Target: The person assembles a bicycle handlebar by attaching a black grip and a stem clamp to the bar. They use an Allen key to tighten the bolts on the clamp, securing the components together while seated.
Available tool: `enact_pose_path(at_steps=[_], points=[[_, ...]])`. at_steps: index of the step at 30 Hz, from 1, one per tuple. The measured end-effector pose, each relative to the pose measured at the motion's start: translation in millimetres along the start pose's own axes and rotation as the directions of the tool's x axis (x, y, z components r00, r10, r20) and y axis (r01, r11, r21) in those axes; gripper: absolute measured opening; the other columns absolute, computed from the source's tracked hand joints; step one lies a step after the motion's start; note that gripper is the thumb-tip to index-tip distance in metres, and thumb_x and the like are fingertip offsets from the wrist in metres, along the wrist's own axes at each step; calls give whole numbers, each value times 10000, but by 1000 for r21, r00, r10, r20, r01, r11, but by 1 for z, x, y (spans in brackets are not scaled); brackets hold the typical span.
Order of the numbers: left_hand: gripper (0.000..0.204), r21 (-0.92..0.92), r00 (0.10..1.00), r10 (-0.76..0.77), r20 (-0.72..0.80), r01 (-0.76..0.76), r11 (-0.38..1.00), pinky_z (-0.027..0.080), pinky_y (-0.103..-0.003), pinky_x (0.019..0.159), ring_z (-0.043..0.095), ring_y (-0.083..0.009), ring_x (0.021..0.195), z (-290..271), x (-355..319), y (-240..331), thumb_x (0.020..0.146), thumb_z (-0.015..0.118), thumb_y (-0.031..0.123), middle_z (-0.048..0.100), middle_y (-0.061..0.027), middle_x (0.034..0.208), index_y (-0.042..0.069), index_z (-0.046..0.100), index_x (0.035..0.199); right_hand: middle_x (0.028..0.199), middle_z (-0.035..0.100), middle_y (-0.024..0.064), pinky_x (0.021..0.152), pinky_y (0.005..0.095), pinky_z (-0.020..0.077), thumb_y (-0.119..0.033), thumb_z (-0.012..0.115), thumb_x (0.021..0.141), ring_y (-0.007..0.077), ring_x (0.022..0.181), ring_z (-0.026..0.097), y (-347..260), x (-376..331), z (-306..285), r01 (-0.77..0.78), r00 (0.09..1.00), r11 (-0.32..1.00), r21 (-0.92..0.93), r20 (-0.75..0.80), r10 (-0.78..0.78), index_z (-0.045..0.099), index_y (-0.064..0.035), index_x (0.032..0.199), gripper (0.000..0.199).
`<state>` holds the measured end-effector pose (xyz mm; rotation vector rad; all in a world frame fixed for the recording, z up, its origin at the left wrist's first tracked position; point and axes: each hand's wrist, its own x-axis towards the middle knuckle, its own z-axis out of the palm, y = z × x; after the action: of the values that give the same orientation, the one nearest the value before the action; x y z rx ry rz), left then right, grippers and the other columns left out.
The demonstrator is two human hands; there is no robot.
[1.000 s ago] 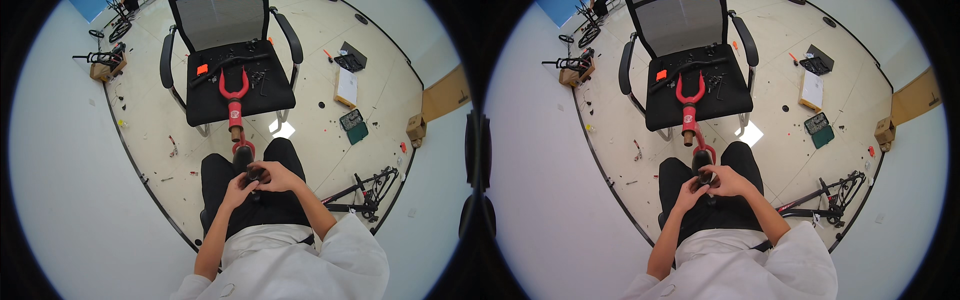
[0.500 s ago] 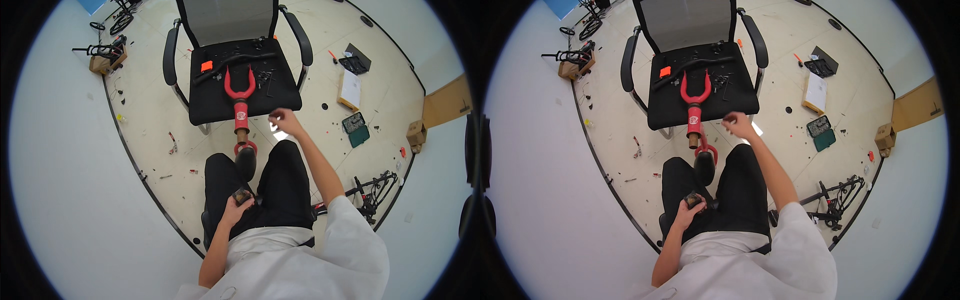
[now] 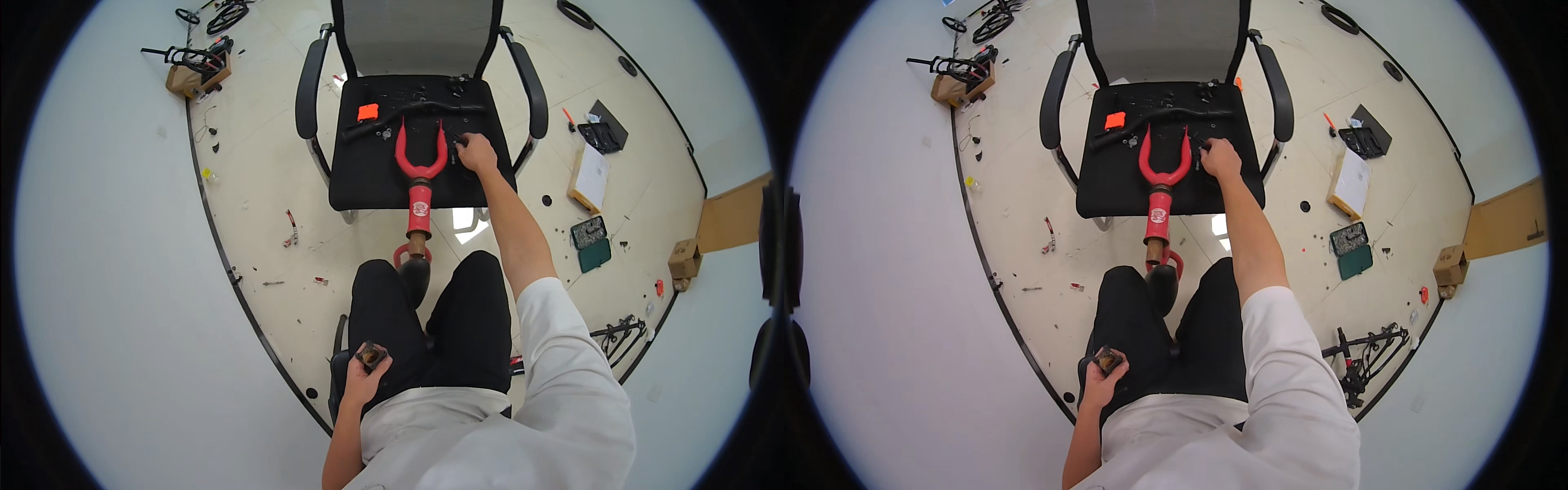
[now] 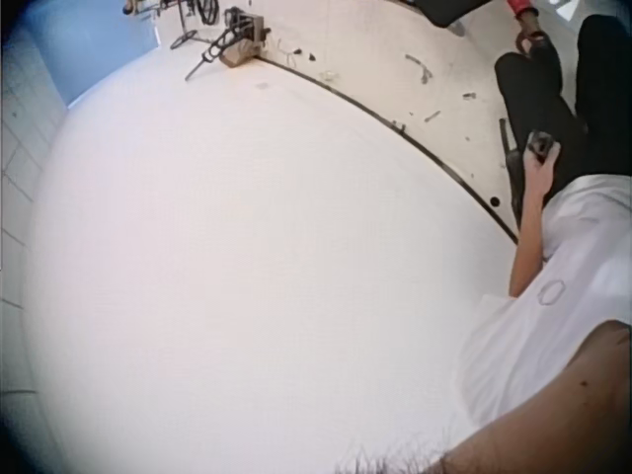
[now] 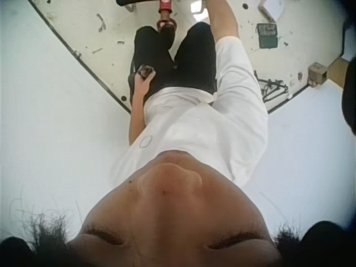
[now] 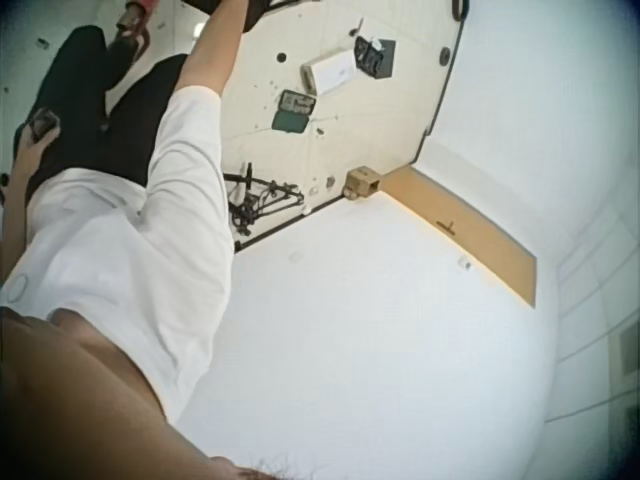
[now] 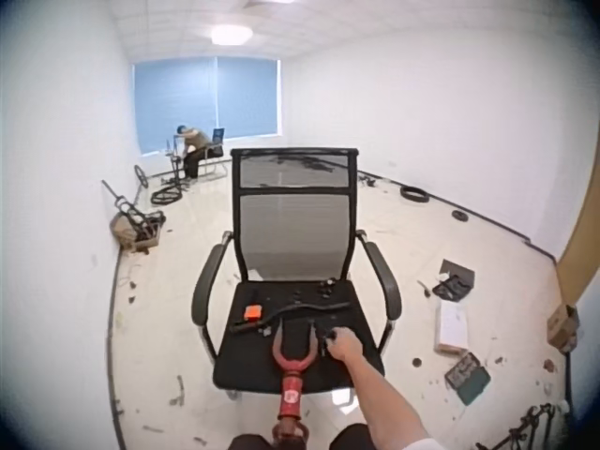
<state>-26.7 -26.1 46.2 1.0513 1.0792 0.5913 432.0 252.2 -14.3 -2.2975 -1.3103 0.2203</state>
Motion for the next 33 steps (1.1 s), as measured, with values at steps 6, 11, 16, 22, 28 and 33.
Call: enact_pose_path(at_steps=[6,11,16,22,28,33], points=[[132,65,997,70,-32,-68,996,430,-228,708,509,-71,748,-5,1,-2,857,699,35,554,20,804,27,578,909,1189,617,128,914,426,513,-350,669,846,331,1094,616,-21,-6,-8,-97,992,989,-115,72,106,686,-128,1129,360],[126,60,997,70,-40,-68,996,430,-232,703,506,-74,747,-2,10,2,856,698,31,558,12,803,21,578,893,1139,662,126,915,404,521,-413,747,777,301,1091,635,-8,4,-14,-141,969,978,-151,180,167,695,-120,1145,473],[134,112,993,106,-42,-101,989,437,-241,699,511,-84,740,-1,12,-3,854,704,43,562,0,792,18,578,890,1040,709,115,872,399,530,-388,795,727,282,1002,670,-6,-2,-25,-207,949,974,-93,222,223,729,-97,1078,461],[142,170,991,123,-58,-112,979,451,-246,716,536,-92,748,-3,11,4,853,711,58,591,-8,806,20,579,888,979,693,98,710,362,525,-373,829,702,199,854,669,36,-5,-16,-506,856,671,542,218,469,713,-67,1066,489],[173,167,962,239,-131,-217,962,476,-266,716,571,-115,738,10,26,10,852,724,87,618,-35,794,3,583,903,893,635,-12,631,258,438,-313,722,853,114,748,565,28,-133,-59,-381,888,-188,905,415,198,646,-116,1036,279],[206,338,911,402,-93,-351,873,478,-284,689,566,-146,712,23,58,47,838,734,89,602,-79,774,-5,562,899,1052,654,28,729,295,491,-290,617,924,161,882,605,34,-325,-50,-528,797,-412,742,600,59,612,-78,1118,287]])
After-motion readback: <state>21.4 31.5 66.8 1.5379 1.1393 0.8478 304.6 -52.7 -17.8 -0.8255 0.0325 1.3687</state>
